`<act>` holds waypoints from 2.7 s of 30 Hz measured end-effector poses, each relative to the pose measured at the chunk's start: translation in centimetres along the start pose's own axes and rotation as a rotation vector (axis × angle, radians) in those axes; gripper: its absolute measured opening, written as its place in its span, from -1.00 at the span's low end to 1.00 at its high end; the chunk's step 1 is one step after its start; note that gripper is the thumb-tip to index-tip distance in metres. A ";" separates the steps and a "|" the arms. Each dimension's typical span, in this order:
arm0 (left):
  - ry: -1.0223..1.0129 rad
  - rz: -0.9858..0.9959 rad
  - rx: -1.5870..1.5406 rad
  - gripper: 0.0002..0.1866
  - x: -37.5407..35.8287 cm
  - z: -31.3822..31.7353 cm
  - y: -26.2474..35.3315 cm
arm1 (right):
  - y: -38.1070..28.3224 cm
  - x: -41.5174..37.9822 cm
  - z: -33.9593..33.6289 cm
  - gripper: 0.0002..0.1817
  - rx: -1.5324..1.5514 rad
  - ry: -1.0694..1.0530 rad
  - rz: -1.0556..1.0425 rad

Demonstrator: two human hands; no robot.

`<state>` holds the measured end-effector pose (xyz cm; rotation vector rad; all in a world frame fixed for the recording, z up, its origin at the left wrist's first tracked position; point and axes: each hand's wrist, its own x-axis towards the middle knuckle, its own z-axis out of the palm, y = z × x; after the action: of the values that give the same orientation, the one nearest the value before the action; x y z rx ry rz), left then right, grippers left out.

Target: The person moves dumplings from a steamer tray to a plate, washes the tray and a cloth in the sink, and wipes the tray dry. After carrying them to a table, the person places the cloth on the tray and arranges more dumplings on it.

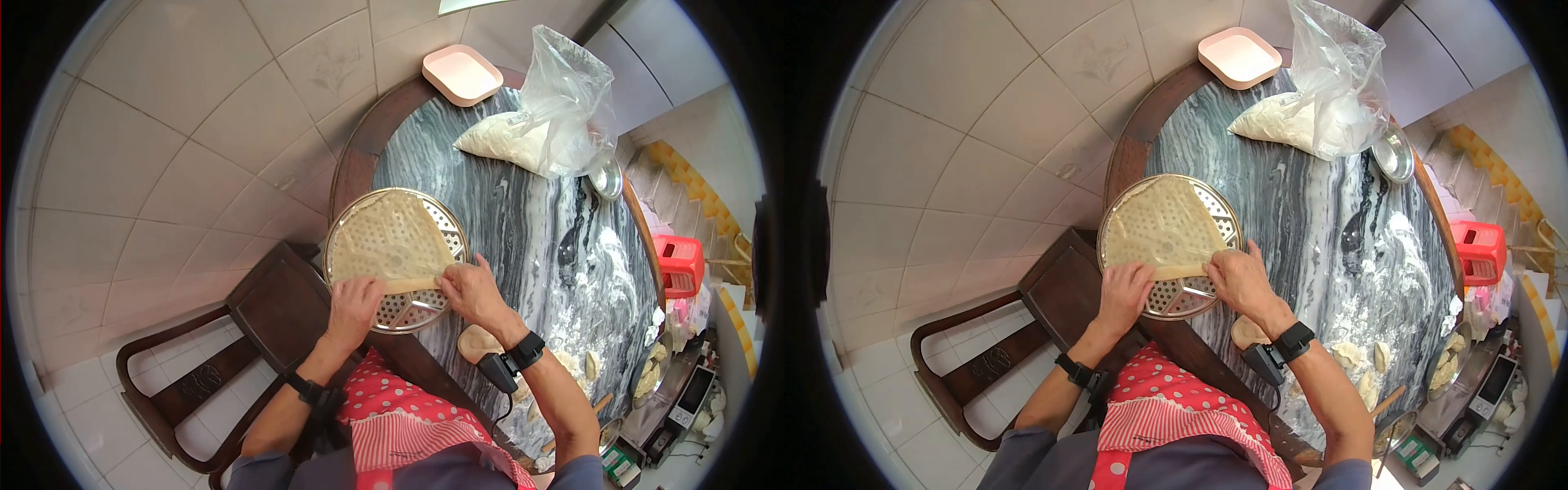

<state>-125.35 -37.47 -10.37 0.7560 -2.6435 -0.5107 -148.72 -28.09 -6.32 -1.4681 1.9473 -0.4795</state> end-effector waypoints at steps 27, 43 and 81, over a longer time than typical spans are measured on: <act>-0.200 0.111 -0.181 -0.66 -2.4 -3.3 0.5 | 0.4 -2.7 -0.8 -0.86 -0.566 -0.161 -0.374; -0.158 0.017 -0.131 -0.79 -1.3 -2.0 1.2 | -0.4 -1.0 3.2 -0.91 -0.372 -0.077 -0.449; -0.320 -0.121 0.078 -0.09 4.7 1.3 2.1 | -0.1 7.5 -0.4 -0.86 0.034 0.150 0.259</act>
<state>-130.57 -38.06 -9.55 0.9310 -2.9390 -0.6086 -150.18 -35.24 -8.01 -1.1652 2.1978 -0.5152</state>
